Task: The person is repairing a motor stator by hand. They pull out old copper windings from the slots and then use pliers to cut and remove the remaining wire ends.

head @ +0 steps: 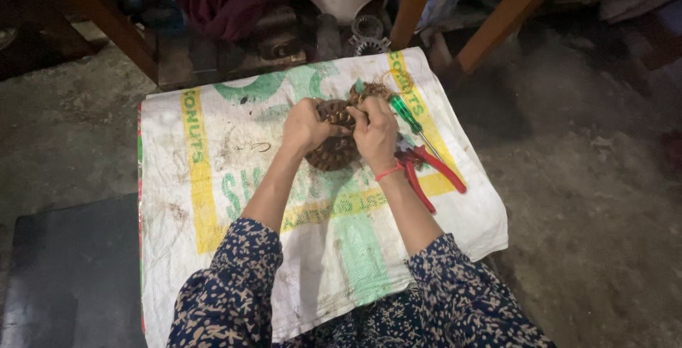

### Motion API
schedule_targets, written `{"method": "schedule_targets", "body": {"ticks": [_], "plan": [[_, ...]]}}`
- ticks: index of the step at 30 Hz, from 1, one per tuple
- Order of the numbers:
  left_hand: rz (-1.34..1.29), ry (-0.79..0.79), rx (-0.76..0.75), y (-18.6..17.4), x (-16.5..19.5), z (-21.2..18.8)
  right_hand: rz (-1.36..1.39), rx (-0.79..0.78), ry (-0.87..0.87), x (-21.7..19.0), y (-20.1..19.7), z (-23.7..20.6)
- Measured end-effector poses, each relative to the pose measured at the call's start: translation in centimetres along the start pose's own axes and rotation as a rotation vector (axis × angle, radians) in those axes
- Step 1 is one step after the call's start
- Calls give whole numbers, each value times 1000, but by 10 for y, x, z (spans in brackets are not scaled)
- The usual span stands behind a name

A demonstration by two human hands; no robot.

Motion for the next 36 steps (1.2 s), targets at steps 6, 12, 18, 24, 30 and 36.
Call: {"method": "schedule_targets", "body": {"ticks": [6, 12, 18, 24, 30, 36], "plan": [[-85, 7, -31, -1, 1, -4, -199, -49, 100, 24, -17, -11], [-65, -78, -16, -1, -1, -7, 36, 108, 140, 7, -16, -1], [8, -68, 35, 0, 6, -25, -4, 59, 221, 21, -18, -24], [146, 109, 324, 47, 41, -107, 401, 100, 479, 43, -49, -28], [71, 349, 440, 46, 46, -114, 675, 9, 604, -4, -91, 4], [-34, 267, 402, 43, 39, -101, 100, -102, 180, -76, -65, -3]]}}
Point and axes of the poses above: each hand's wrist, its own z-axis towards the middle knuckle, its own y-axis out of the palm, x = y × z, the point moved 1 cm from there along z, towards the middle knuckle, and after that the axes turned 2 degrees about -x, right-handed, at the moved point
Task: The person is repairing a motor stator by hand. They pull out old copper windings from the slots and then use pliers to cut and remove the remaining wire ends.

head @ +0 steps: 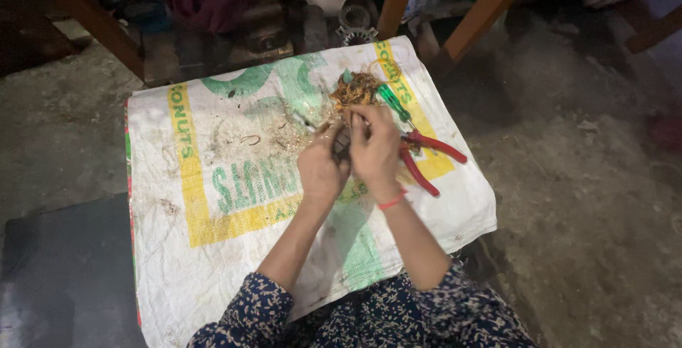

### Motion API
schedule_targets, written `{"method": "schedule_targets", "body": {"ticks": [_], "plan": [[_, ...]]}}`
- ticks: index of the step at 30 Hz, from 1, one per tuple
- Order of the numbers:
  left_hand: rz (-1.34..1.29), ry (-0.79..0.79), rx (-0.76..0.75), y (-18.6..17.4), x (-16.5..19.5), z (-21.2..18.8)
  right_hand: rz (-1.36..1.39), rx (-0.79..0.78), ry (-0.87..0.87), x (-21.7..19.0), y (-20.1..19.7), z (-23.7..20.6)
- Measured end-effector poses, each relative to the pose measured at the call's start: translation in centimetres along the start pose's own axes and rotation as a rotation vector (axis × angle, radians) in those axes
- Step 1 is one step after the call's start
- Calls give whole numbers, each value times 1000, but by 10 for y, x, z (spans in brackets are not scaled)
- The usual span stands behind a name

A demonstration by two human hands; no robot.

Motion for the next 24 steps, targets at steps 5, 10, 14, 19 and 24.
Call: {"method": "schedule_targets", "body": {"ticks": [5, 10, 14, 19, 24], "plan": [[60, -128, -76, 8, 3, -11, -86, -18, -61, -27, 2, -18], [169, 59, 50, 21, 14, -15, -265, -125, 42, -22, -8, -27], [154, -38, 0, 26, 11, -6, -287, -153, -78, 14, 14, -12], [177, -38, 39, 27, 8, -4, -171, -251, 143, 59, 34, 19], [208, -45, 66, 34, 12, -11, -110, -468, 362, 78, 31, 39]]}}
Point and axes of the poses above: each hand's wrist, its own z-axis towards the middle knuckle, its own y-axis out of the palm, x = y × z, the point moved 1 cm from there along z, towards the middle knuckle, and after that the axes turned 2 degrees about -x, right-handed, at the moved point
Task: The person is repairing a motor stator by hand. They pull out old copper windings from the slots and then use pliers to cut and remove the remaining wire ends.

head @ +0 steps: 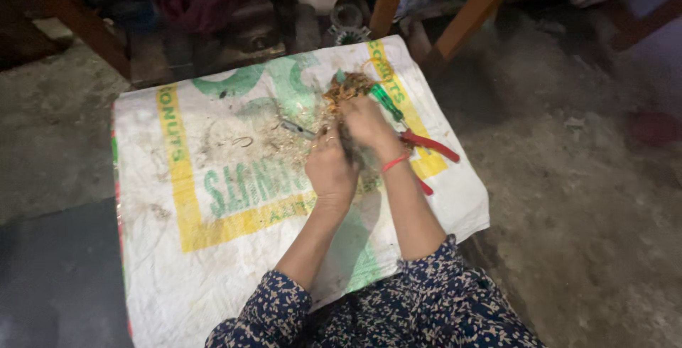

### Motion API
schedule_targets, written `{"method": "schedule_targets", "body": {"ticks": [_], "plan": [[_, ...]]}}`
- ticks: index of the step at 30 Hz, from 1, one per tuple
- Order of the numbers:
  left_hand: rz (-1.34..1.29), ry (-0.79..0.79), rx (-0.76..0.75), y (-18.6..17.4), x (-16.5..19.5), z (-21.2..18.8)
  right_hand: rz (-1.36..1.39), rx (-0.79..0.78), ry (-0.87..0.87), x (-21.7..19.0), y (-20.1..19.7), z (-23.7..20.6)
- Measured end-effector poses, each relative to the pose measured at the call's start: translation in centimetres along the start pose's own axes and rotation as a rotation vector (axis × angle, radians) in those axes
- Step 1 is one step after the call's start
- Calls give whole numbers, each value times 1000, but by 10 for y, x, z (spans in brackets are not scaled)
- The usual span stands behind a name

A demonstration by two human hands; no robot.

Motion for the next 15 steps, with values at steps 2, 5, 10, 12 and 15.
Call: {"method": "schedule_targets", "body": {"ticks": [2, 5, 10, 12, 15], "plan": [[40, 104, 49, 3, 3, 0, -84, 128, -93, -1, 10, -14], [12, 73, -21, 4, 2, 4, -175, 446, -545, -8, 15, -32], [-85, -62, -9, -2, -4, 9, -33, 53, -284, -27, 7, -11], [-132, -57, 13, -4, -6, 10, 6, 134, -256, -35, 9, -12], [-183, -99, 23, -4, -9, 13, 46, 256, -169, -47, 16, -10]]}}
Point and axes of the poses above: each hand's wrist, its own z-axis towards the middle knuckle, its own y-axis out of the palm, x = y × z, the point moved 1 cm from there along z, towards the middle knuckle, and after that the axes turned 2 degrees about -x, right-handed, at the moved point
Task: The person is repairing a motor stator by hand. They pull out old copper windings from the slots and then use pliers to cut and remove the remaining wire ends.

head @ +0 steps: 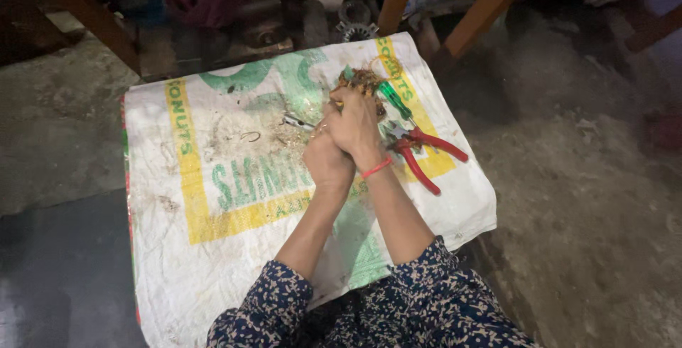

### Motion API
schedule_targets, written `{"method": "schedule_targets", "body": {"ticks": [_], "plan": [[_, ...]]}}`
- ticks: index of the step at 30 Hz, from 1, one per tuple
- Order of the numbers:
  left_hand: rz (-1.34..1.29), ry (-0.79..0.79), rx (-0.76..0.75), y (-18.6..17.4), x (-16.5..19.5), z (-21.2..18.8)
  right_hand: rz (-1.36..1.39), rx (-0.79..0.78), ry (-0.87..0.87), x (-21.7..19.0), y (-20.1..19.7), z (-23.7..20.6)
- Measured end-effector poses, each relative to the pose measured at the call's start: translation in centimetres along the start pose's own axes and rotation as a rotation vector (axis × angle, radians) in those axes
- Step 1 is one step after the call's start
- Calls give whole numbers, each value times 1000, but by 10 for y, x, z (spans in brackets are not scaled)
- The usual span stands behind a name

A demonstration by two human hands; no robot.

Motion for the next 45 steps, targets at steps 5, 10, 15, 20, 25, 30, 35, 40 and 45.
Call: {"method": "schedule_targets", "body": {"ticks": [5, 10, 15, 20, 25, 30, 35, 40, 45], "plan": [[70, 87, 45, 4, 1, -7, -174, -21, 48, -1, 5, 22], [120, 82, 81, 8, 5, -7, -70, -52, 14, 5, 0, 13], [224, -90, -226, 7, -5, 0, 23, 69, -368, -9, -8, -36], [102, 105, 67, 6, -5, -9, 229, 149, -182, -9, -21, -74], [86, 68, -23, 2, -1, -8, 353, 100, 70, 24, -40, -63], [24, -92, -125, -15, -4, -5, 741, 152, 324, 41, -61, -41], [45, 71, -26, -18, 0, -7, 209, 208, -144, 12, -47, -50], [-38, 20, -38, -24, -1, -9, -114, 143, -244, -3, -44, -33], [-37, 85, -29, -27, 1, -11, -100, -13, -179, -12, -57, -22]]}}
Point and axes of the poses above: each hand's wrist, its own z-axis towards the middle knuckle, its own y-axis out of the palm, x = y × z, the point moved 1 cm from there along z, towards the middle knuckle, and after that the axes turned 2 degrees about -x, right-handed, at the moved point
